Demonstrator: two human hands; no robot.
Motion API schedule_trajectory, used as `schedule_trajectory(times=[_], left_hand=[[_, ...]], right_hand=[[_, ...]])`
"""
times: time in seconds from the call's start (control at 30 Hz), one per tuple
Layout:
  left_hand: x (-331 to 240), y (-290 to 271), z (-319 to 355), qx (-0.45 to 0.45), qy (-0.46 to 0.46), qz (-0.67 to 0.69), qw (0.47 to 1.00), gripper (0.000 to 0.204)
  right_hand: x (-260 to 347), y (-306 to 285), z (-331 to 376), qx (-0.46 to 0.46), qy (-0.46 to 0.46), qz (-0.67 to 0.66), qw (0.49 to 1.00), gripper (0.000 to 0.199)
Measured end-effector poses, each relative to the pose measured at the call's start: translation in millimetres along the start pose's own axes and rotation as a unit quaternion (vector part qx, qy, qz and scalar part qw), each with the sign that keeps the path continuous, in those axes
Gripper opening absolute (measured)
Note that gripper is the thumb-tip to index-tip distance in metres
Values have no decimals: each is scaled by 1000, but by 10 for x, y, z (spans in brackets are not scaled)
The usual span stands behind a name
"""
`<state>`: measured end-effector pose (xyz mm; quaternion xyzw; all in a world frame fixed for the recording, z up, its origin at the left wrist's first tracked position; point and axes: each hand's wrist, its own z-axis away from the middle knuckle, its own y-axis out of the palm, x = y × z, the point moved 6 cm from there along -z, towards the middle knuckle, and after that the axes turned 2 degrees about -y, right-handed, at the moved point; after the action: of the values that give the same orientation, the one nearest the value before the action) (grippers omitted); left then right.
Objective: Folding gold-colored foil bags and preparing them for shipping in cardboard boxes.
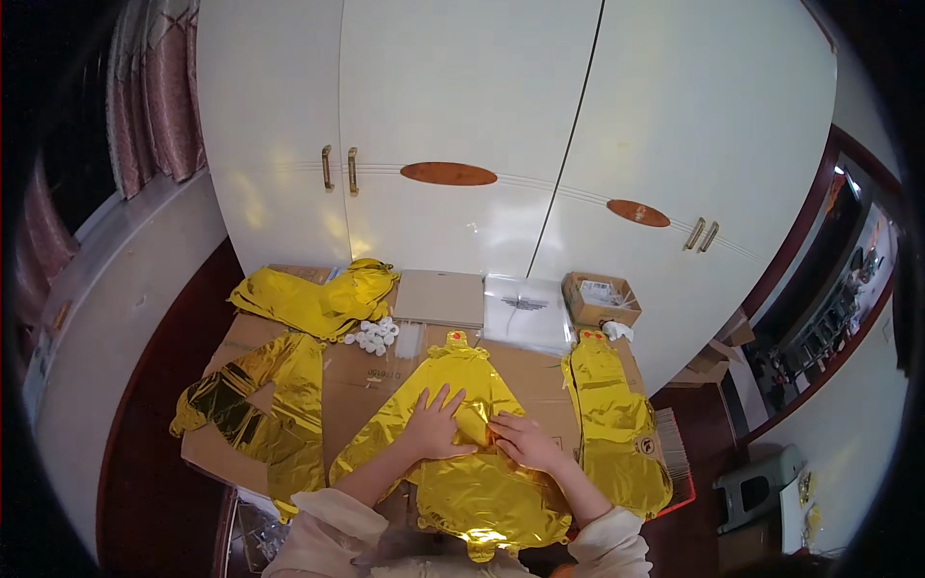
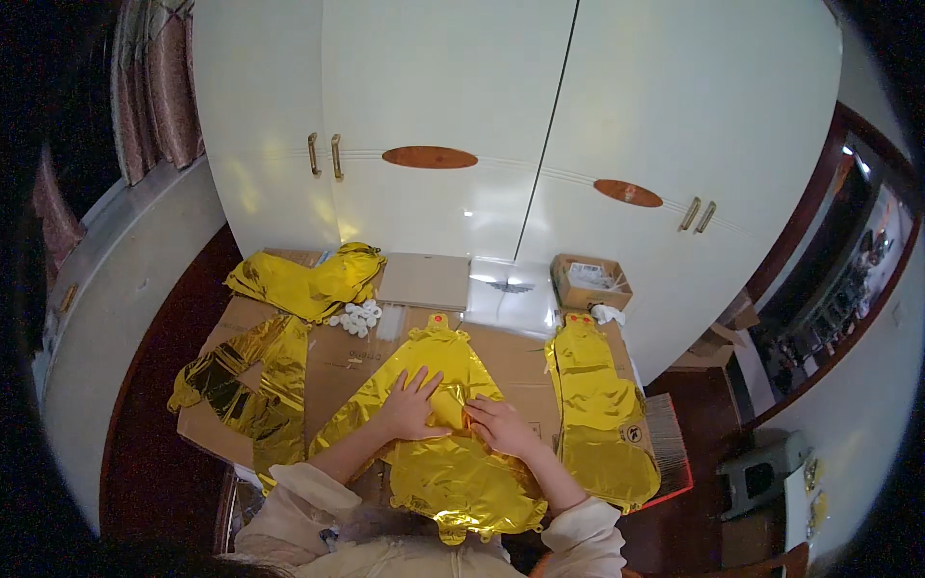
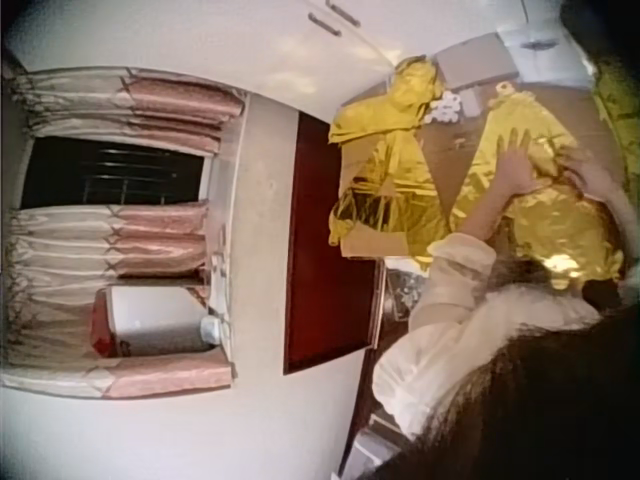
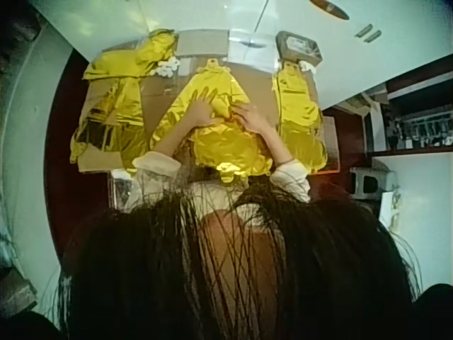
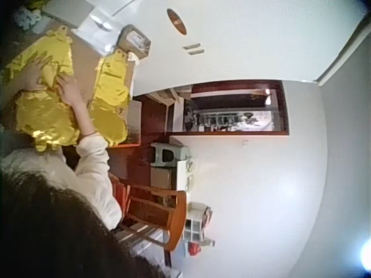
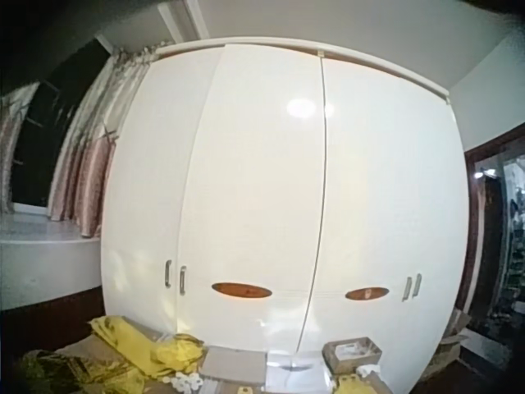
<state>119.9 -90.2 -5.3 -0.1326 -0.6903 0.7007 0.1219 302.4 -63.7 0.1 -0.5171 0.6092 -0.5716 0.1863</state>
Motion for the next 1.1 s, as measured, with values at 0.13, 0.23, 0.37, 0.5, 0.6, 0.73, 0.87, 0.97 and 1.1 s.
schedule_trajectory(times=[0.13,0.23,0.37,0.5,0.6,0.73,0.87,0.97,1.1], left_hand=[[36,77,4,-81,22,35,996,79],[41,88,3,-61,13,38,997,79],[28,85,-9,-60,12,41,997,82],[30,52,17,-125,32,64,990,86],[31,72,-33,6,2,3,1000,101],[23,-142,36,-141,6,82,987,85],[-399,-333,39,-57,108,125,985,56],[-521,-187,98,-73,148,118,979,43],[-492,-52,84,-154,150,59,975,42]], right_hand=[[5,44,-22,-10,1,38,999,38],[-19,97,-29,-7,13,75,997,41],[-107,99,-100,54,33,127,990,57],[-254,130,-226,148,57,155,975,84],[-251,84,-277,219,84,157,959,100],[-213,82,-307,237,81,188,950,107],[-306,134,-264,226,78,194,952,108],[-275,123,-302,222,74,198,952,110],[-160,24,-360,238,111,168,950,114]])
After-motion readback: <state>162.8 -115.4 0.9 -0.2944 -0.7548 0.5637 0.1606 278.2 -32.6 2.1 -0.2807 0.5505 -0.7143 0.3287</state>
